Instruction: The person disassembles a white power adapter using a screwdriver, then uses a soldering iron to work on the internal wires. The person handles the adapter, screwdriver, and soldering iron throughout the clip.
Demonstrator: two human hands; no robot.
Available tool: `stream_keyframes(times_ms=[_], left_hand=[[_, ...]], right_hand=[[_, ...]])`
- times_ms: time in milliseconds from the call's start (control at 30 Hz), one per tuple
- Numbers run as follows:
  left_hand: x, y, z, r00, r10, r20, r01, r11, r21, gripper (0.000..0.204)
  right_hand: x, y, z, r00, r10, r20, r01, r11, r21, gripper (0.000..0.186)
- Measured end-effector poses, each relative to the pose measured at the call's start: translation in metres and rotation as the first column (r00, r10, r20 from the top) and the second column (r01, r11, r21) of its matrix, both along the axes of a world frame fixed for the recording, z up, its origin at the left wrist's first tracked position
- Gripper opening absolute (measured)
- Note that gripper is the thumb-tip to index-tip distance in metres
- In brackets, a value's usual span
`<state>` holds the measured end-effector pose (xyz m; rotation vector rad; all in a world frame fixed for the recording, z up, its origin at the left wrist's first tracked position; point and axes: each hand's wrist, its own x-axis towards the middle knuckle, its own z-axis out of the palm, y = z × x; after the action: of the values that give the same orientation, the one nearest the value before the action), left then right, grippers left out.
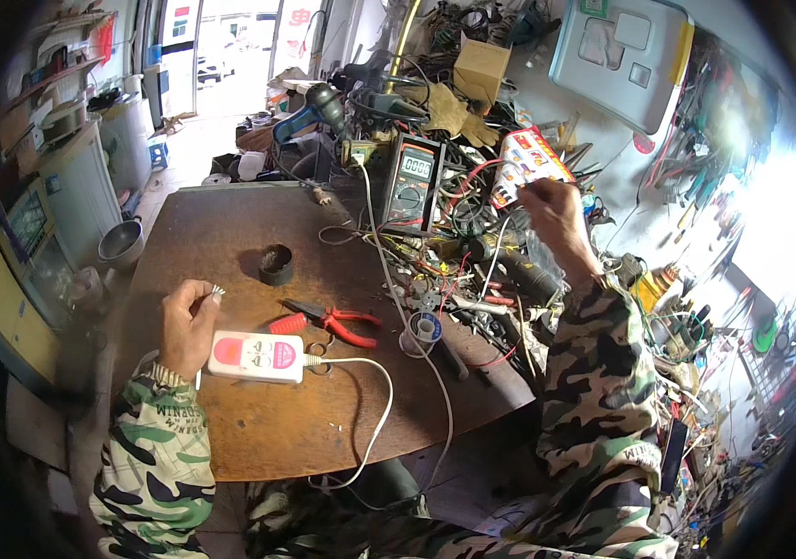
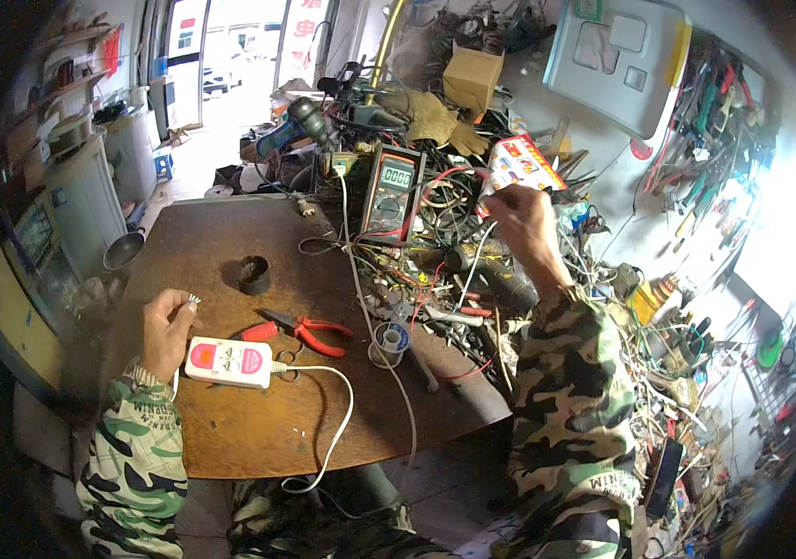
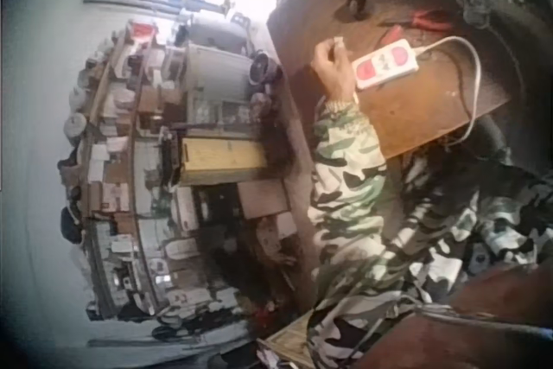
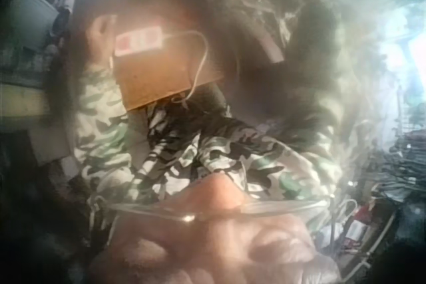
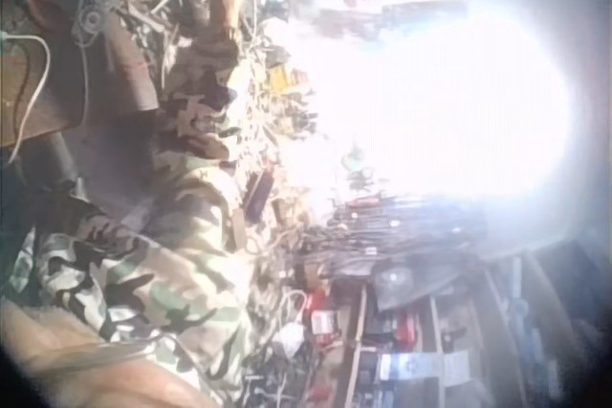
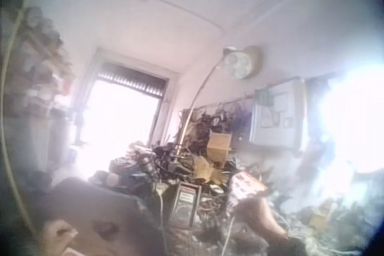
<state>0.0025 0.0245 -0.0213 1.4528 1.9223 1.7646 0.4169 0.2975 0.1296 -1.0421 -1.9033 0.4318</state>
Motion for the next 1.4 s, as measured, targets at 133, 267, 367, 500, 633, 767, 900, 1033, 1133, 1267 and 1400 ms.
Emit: stream_keyframes(times_ms=[133,267,367,500,633,767,900,1033,1133,1267,1400], left_hand=[[0.014,0.018,0.009,0.993,-0.121,-0.007,0.121,0.992,0.025,0.014],[0.006,0.001,0.005,0.999,-0.041,-0.004,0.041,0.999,0.013,0.013],[0.007,0.002,0.007,0.998,-0.036,0.056,0.038,0.999,-0.023,0.012],[0.018,0.024,0.006,0.983,-0.174,0.053,0.172,0.984,0.045,0.012],[0.005,0.003,0.004,0.996,-0.093,0.014,0.093,0.996,0.018,0.012],[0.01,0.007,0.004,0.992,-0.124,0.02,0.123,0.992,0.017,0.012],[0.006,0.002,0.005,0.997,-0.081,0.005,0.081,0.997,-0.013,0.012],[0.02,0.015,0.01,0.989,-0.141,0.036,0.14,0.99,0.017,0.012],[0.014,0.01,0.01,0.996,-0.088,-0.005,0.088,0.996,0.007,0.011],[0.004,0.007,0.001,0.997,-0.079,0.014,0.078,0.996,0.049,0.01],[0.008,0.008,0.005,0.996,-0.092,0.003,0.092,0.996,0.007,0.012]], right_hand=[[0.037,-0.046,0.028,0.799,0.047,0.599,-0.062,0.998,0.005,0.02],[0.031,-0.043,0.012,0.887,-0.024,0.46,0.008,0.999,0.038,0.021],[0.043,-0.058,0.004,0.765,0.044,0.642,-0.077,0.997,0.024,0.024],[0.085,-0.096,-0.002,0.735,0.057,0.675,0.007,0.996,-0.091,0.021],[0.066,-0.098,-0.05,0.709,0.241,0.662,-0.166,0.97,-0.176,0.022],[0.077,-0.113,-0.062,0.779,-0.074,0.622,0.079,0.997,0.019,0.029],[0.061,-0.095,-0.071,0.919,0.022,0.393,-0.006,0.999,-0.041,0.024],[0.071,-0.082,-0.056,0.966,-0.078,0.245,0.088,0.996,-0.029,0.022],[0.058,-0.057,-0.04,0.983,-0.06,0.173,0.057,0.998,0.023,0.022],[0.021,-0.098,0.001,0.969,0.011,0.246,-0.042,0.992,0.123,0.02],[0.01,-0.119,0.013,0.974,0.157,0.162,-0.134,0.98,-0.144,0.021]])
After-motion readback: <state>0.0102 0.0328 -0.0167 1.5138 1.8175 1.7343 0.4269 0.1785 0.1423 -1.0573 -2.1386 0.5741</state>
